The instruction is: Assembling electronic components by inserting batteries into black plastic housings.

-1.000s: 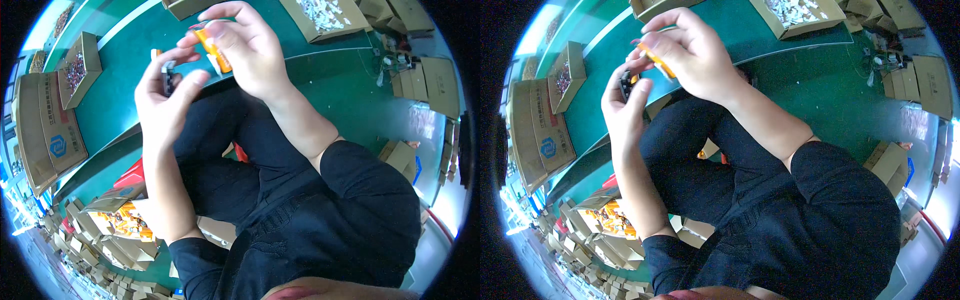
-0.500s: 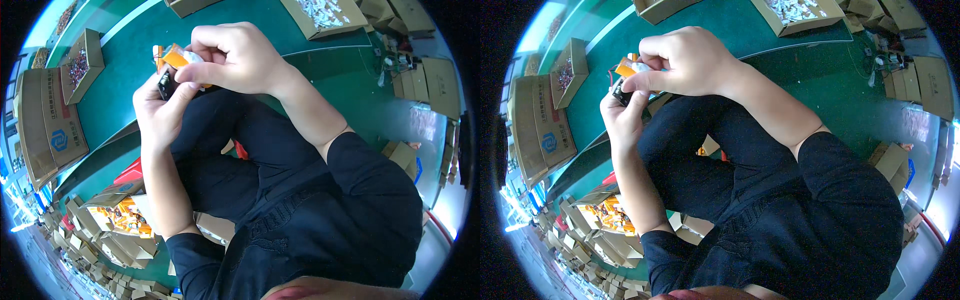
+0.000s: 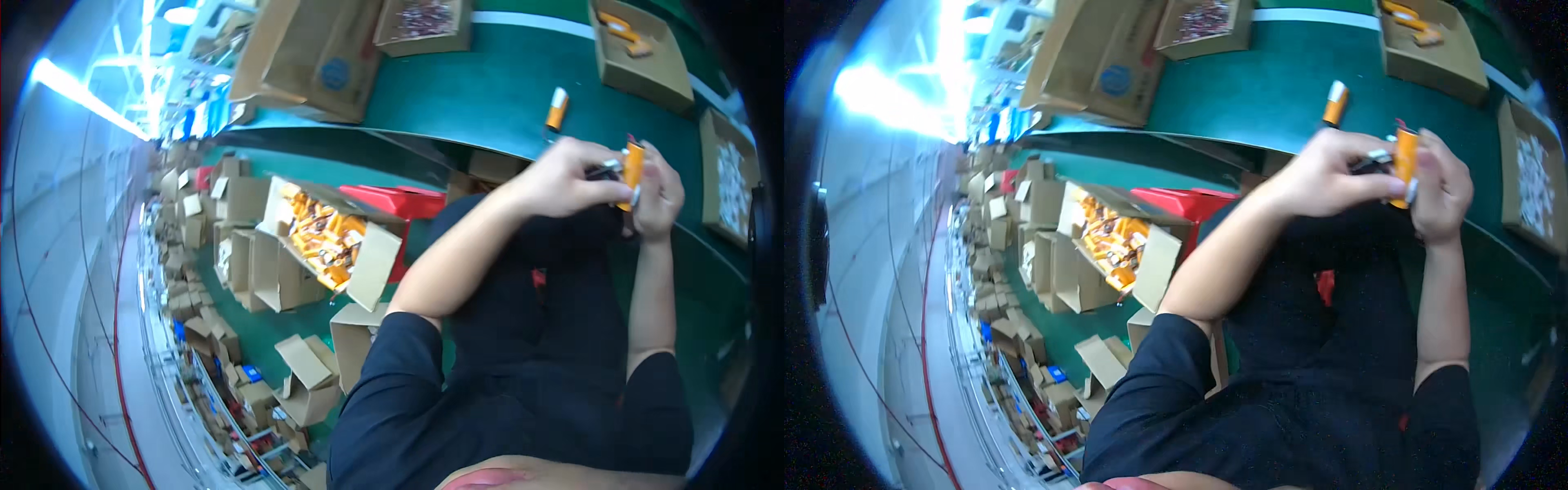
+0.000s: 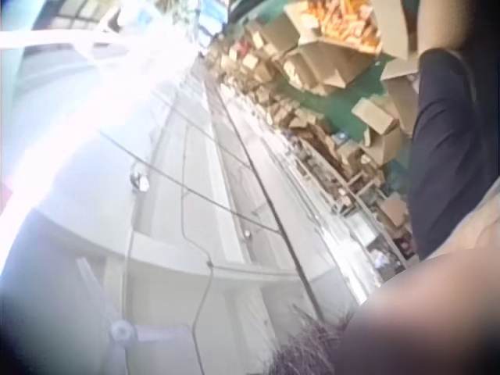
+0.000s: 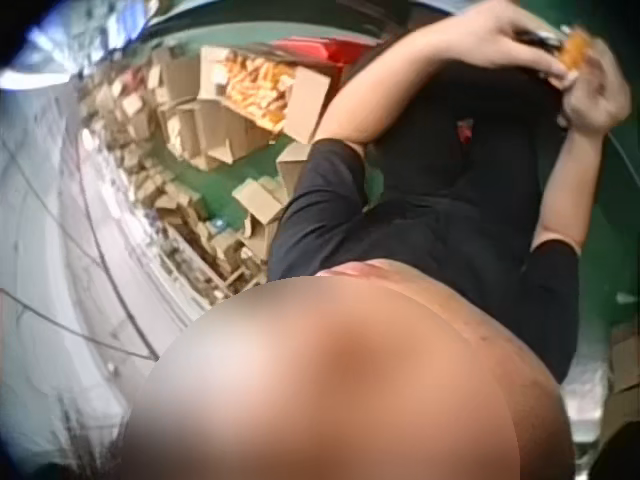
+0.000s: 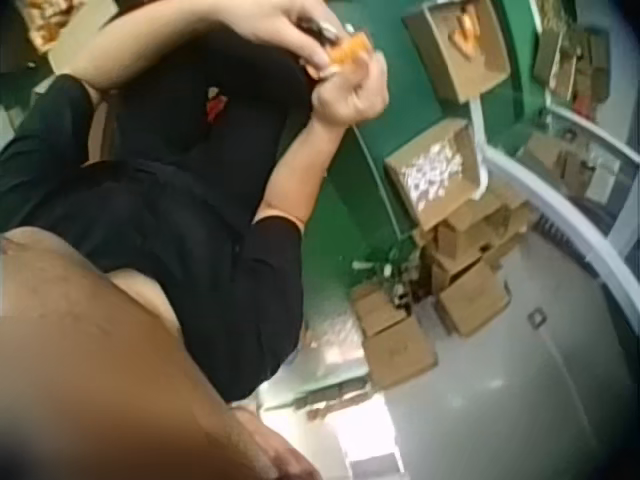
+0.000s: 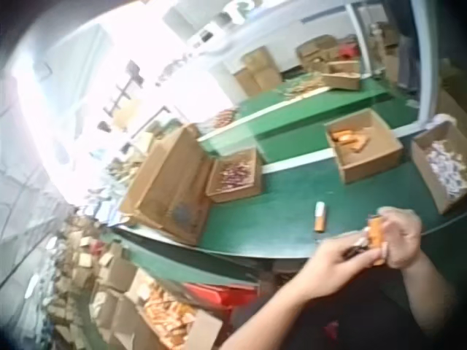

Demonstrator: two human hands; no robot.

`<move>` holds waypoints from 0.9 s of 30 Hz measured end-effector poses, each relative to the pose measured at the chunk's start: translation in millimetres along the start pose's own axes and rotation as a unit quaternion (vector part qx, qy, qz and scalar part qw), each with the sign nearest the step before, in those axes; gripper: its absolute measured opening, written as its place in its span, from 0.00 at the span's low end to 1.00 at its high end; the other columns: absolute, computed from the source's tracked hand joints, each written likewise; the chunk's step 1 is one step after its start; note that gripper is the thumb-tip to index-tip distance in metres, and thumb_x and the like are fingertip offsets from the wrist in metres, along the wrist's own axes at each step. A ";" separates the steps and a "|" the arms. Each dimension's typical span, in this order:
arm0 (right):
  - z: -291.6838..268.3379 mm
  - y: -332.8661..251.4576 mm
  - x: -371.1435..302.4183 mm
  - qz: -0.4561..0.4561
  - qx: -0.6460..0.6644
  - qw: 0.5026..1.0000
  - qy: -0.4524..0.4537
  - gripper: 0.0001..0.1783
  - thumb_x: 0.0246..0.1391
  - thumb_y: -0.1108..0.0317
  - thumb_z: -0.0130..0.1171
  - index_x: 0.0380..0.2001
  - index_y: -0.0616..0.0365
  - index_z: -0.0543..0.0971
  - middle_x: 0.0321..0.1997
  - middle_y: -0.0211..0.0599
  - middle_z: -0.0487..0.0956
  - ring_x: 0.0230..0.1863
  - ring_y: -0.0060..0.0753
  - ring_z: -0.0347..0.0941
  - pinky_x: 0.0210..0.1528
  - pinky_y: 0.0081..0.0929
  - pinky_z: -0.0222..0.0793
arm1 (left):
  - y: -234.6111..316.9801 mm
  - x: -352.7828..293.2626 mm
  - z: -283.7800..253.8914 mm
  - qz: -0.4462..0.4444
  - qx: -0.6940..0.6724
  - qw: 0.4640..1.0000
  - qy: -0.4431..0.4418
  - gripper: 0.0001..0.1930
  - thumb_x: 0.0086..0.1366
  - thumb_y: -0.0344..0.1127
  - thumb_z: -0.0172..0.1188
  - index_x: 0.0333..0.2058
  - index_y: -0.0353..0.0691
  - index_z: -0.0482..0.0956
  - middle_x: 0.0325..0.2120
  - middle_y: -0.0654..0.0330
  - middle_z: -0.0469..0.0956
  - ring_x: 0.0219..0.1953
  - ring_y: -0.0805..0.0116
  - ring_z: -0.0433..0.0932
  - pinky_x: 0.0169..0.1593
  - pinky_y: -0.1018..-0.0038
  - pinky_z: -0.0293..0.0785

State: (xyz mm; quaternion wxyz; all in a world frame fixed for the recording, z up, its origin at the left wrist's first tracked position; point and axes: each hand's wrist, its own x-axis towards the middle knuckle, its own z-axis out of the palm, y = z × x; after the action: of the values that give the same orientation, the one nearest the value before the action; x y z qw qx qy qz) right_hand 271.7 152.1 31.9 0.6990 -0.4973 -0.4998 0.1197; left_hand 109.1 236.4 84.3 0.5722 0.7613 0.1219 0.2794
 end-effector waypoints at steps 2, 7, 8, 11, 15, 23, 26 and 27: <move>-15.2 9.7 -1.4 0.063 0.058 0.995 -0.056 0.18 0.73 0.61 0.46 0.36 0.64 0.77 0.33 0.36 0.76 0.31 0.26 0.68 0.36 0.25 0.65 | 11.5 3.2 -1.9 -0.036 -0.026 0.999 0.007 0.08 0.62 0.32 0.69 0.37 0.34 0.86 0.24 0.62 0.80 0.24 0.75 0.71 0.30 0.79 0.68; 0.0 -3.1 3.4 0.135 0.059 0.982 -0.115 0.32 0.74 0.41 0.38 0.38 0.62 0.77 0.34 0.34 0.75 0.31 0.22 0.66 0.35 0.24 0.63 | 9.4 -3.4 0.6 -0.048 -0.062 0.995 0.057 0.12 0.62 0.32 0.71 0.42 0.33 0.84 0.28 0.61 0.81 0.28 0.75 0.74 0.33 0.80 0.70; -0.2 -5.2 4.7 0.136 0.042 0.983 -0.115 0.35 0.73 0.37 0.36 0.36 0.61 0.77 0.32 0.32 0.74 0.30 0.21 0.64 0.34 0.24 0.62 | 7.7 -3.1 2.4 -0.039 -0.063 0.995 0.073 0.14 0.62 0.33 0.71 0.44 0.33 0.84 0.29 0.62 0.82 0.28 0.75 0.74 0.34 0.81 0.71; -11.0 -0.5 6.5 0.114 0.044 0.981 -0.151 0.41 0.68 0.29 0.35 0.36 0.60 0.76 0.32 0.31 0.73 0.30 0.21 0.64 0.33 0.24 0.61 | 9.1 -3.4 10.2 -0.037 -0.083 0.994 0.059 0.16 0.62 0.33 0.72 0.46 0.33 0.83 0.30 0.61 0.82 0.30 0.75 0.75 0.35 0.80 0.72; -11.5 -0.2 3.8 0.125 0.093 0.974 -0.167 0.49 0.60 0.18 0.33 0.36 0.60 0.76 0.32 0.31 0.73 0.30 0.21 0.63 0.34 0.25 0.61 | 7.1 -2.4 16.4 -0.036 -0.109 0.992 0.050 0.18 0.61 0.32 0.72 0.48 0.33 0.82 0.32 0.60 0.82 0.31 0.75 0.75 0.36 0.80 0.72; -28.4 7.3 6.0 0.132 0.082 0.976 -0.155 0.42 0.65 0.25 0.39 0.30 0.59 0.73 0.27 0.29 0.68 0.27 0.21 0.59 0.31 0.27 0.57 | 5.5 -2.0 12.6 -0.067 -0.070 0.991 0.093 0.20 0.61 0.32 0.72 0.50 0.31 0.82 0.31 0.60 0.81 0.29 0.76 0.74 0.35 0.81 0.72; -23.1 -4.3 9.0 0.124 0.018 0.981 -0.147 0.33 0.69 0.37 0.44 0.27 0.58 0.71 0.25 0.29 0.66 0.27 0.21 0.57 0.31 0.26 0.56 | 8.7 -2.0 13.3 -0.079 -0.063 0.992 0.073 0.19 0.61 0.32 0.72 0.50 0.31 0.81 0.30 0.60 0.81 0.29 0.75 0.74 0.35 0.81 0.72; -19.6 -8.6 9.6 0.121 -0.014 0.982 -0.143 0.29 0.71 0.43 0.46 0.26 0.58 0.70 0.24 0.29 0.66 0.27 0.22 0.56 0.30 0.26 0.55 | 9.5 -2.3 13.6 -0.086 -0.060 0.992 0.064 0.19 0.61 0.32 0.72 0.50 0.31 0.81 0.30 0.60 0.81 0.29 0.75 0.75 0.34 0.81 0.72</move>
State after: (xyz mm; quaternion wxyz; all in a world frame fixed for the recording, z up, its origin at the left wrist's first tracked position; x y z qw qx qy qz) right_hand 289.4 143.0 44.3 0.5940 -0.5412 -0.5325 0.2660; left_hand 113.6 221.3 90.0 0.6295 0.6932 0.2060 0.2840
